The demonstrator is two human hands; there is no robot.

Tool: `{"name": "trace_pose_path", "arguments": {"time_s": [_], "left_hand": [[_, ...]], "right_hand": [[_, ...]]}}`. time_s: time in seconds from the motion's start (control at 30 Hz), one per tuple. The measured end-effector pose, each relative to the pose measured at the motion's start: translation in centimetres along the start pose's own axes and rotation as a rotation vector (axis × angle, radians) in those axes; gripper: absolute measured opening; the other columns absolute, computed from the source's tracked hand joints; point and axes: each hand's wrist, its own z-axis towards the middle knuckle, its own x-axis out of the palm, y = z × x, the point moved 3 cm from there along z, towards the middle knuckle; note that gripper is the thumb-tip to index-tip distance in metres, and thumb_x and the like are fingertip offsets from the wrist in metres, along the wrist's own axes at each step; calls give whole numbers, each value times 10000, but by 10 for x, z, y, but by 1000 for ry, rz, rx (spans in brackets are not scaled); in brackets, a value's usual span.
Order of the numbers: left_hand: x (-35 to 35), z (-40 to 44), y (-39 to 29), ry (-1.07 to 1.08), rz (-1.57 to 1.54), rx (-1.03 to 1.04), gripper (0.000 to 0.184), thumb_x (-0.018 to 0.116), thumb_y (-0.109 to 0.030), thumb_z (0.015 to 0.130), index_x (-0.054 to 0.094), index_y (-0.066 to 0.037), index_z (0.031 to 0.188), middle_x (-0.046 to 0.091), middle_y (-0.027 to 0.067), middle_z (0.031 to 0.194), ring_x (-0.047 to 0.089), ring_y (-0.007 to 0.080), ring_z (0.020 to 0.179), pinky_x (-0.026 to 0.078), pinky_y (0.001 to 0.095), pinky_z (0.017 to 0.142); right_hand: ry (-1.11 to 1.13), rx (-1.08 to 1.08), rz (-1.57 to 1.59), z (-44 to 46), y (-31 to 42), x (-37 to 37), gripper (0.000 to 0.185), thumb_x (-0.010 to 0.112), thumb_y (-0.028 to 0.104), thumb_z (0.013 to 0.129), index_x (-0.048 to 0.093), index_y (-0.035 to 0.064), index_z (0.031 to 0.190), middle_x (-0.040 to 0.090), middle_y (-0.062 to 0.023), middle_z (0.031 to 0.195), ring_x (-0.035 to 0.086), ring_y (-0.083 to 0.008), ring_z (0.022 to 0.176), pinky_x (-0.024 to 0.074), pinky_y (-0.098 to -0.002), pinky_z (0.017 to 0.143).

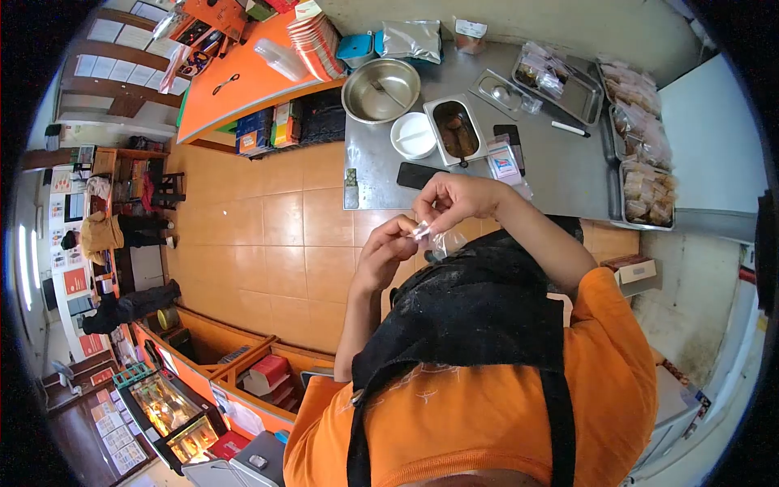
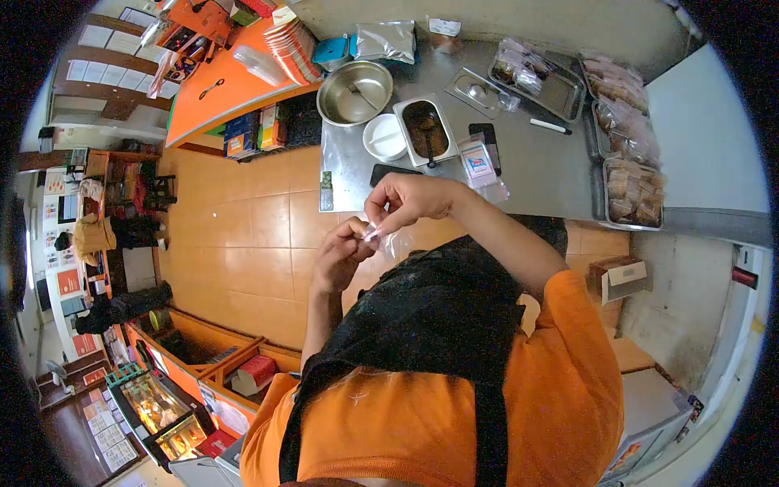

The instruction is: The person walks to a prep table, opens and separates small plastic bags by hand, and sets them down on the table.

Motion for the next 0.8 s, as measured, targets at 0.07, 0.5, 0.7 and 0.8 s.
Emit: {"name": "trace_pose_path", "arguments": {"time_s": [0.07,0.5,0.7,0.8], "left_hand": [[-10,-3,7,-88,291,-170,194,463,-145,993,594,-9,948,500,-25,743,458,87,676,375,203,645],[-28,0,44,-28,369,-173,109,645,66,767,672,-8,842,670,40,815,598,96,731,481,260,695],[-9,5,42,-53,118,-181,219,737,41,714,597,-61,847,649,11,858,600,110,751,503,275,709],[-16,3,42,-18,28,-154,255,763,-118,768,567,-89,929,628,24,934,589,120,833,478,293,743]], "right_hand": [[-23,81,96,-4,-1,1,162,731,142,799,626,51,718,545,46,646,446,-22,556,324,-195,493],[59,156,-106,-24,-26,3,151,753,103,741,622,29,728,551,45,645,492,-29,578,361,-185,510],[44,174,157,-25,-32,-5,127,647,115,821,646,-12,824,510,23,608,441,-34,509,290,-183,448],[42,62,436,-30,-39,-8,148,635,137,863,636,-9,885,456,34,574,355,-21,447,230,-198,408]]}}
